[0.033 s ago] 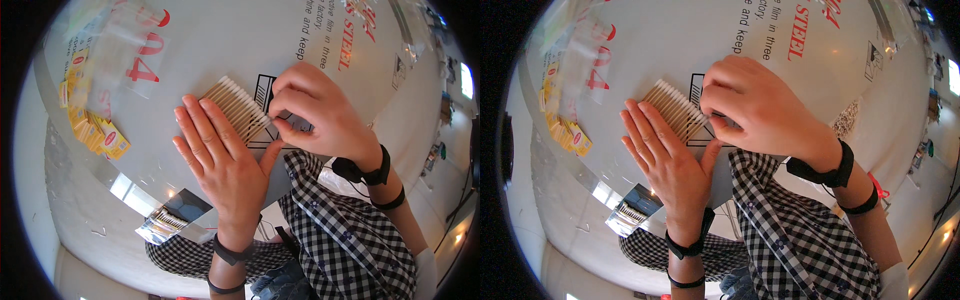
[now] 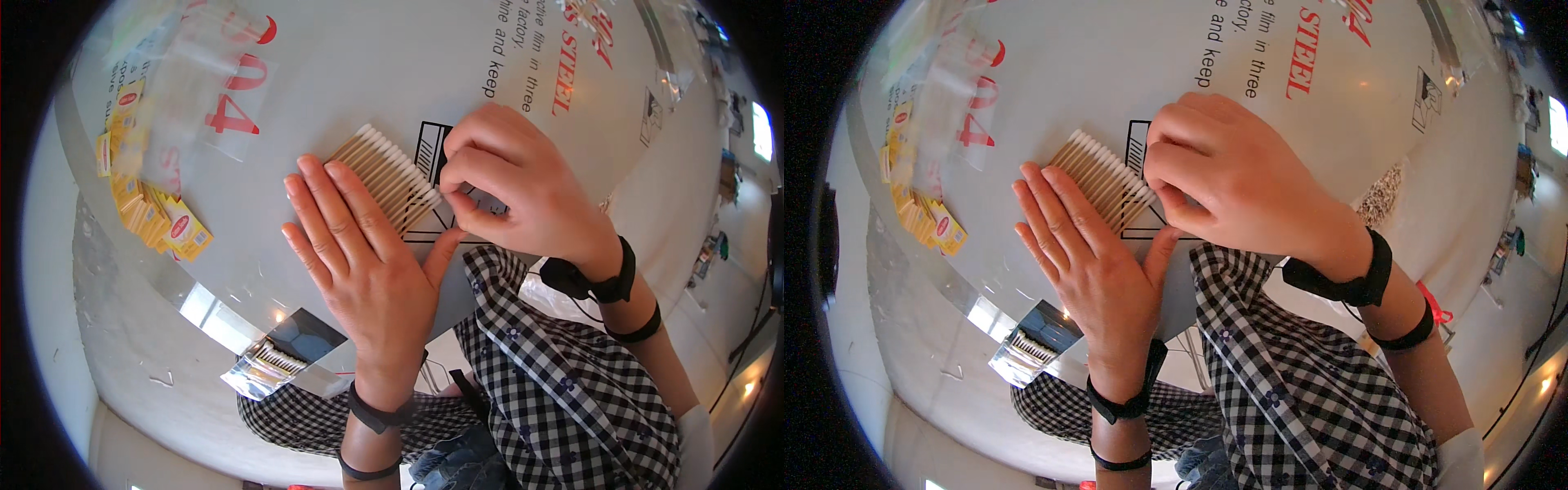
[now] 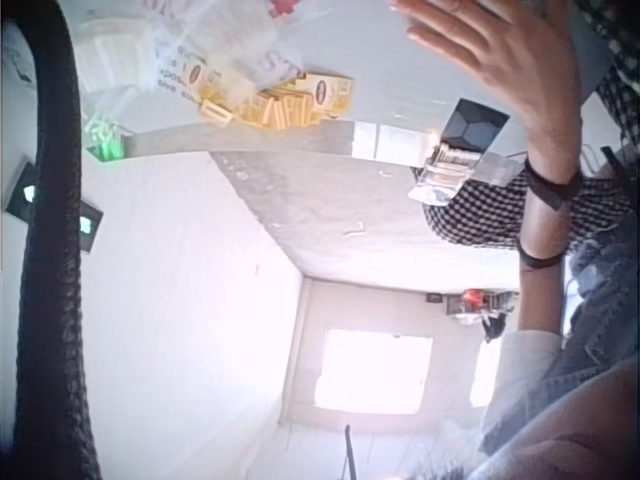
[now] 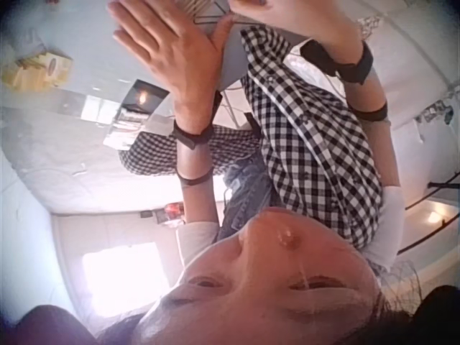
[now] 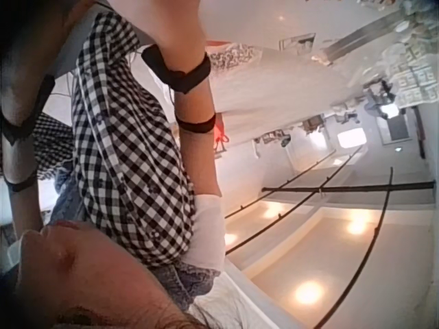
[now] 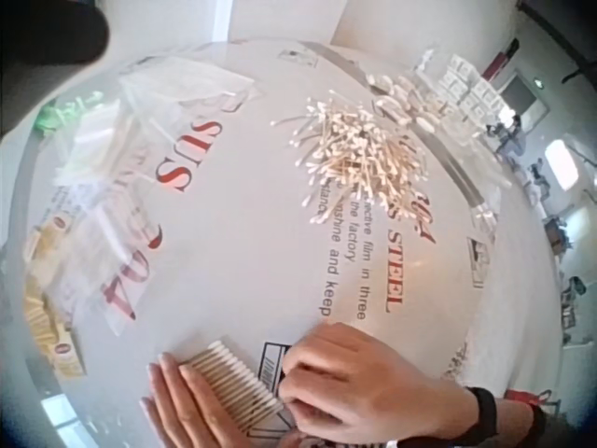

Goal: The person is packing cotton swabs into small plastic bags and applying labels on them on an industrial work surface.

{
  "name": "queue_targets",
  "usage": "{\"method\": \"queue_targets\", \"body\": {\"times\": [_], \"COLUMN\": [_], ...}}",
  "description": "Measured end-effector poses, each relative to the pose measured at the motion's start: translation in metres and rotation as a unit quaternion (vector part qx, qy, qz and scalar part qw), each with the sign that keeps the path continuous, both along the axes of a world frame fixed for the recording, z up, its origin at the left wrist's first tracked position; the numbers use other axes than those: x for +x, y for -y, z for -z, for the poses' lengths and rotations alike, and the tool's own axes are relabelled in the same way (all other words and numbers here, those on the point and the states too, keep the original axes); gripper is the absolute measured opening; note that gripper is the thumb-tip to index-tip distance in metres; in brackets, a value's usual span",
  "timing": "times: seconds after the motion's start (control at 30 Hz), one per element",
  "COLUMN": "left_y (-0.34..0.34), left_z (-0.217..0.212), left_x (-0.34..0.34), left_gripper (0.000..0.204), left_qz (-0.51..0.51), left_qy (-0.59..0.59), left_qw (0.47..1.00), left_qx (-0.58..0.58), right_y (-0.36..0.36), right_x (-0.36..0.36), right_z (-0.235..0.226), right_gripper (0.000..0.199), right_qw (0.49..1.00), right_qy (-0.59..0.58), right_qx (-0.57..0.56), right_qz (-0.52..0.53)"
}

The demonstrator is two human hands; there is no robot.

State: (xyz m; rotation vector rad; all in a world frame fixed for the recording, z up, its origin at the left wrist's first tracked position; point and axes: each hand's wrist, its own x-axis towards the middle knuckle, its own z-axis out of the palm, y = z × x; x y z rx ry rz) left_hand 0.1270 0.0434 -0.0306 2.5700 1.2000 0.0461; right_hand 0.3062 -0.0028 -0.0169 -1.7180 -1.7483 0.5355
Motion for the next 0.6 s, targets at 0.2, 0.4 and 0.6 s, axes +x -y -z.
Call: {"method": "queue_targets", "body": {"times": [0.2, 0.4, 0.6], "left_y": [-0.001, 0.000, 0.000], "left_z": [-0.002, 0.000, 0.000], "left_x": [0.001, -0.001, -0.001], "left_gripper": [0.118, 0.119, 0.116], "left_qz": [-0.003, -0.006, -0.006], "left_qy": [0.003, 0.007, 0.002], "left_qw": [1.000, 1.000, 1.000], "left_qx": [-0.001, -0.004, -0.005], "right_y": [0.013, 0.019, 0.017], "right_x": [0.021, 0.010, -0.016], "right_z": [-0.013, -0.012, -0.008], "right_gripper": [0.015, 0.009, 0.009], "right_qw": [0.962, 0.938, 0.990], "right_qy": [-0.209, -0.296, -0.070], "right_qx": [0.035, 0.034, -0.063], "right_qz": [0.174, 0.180, 0.102]}}
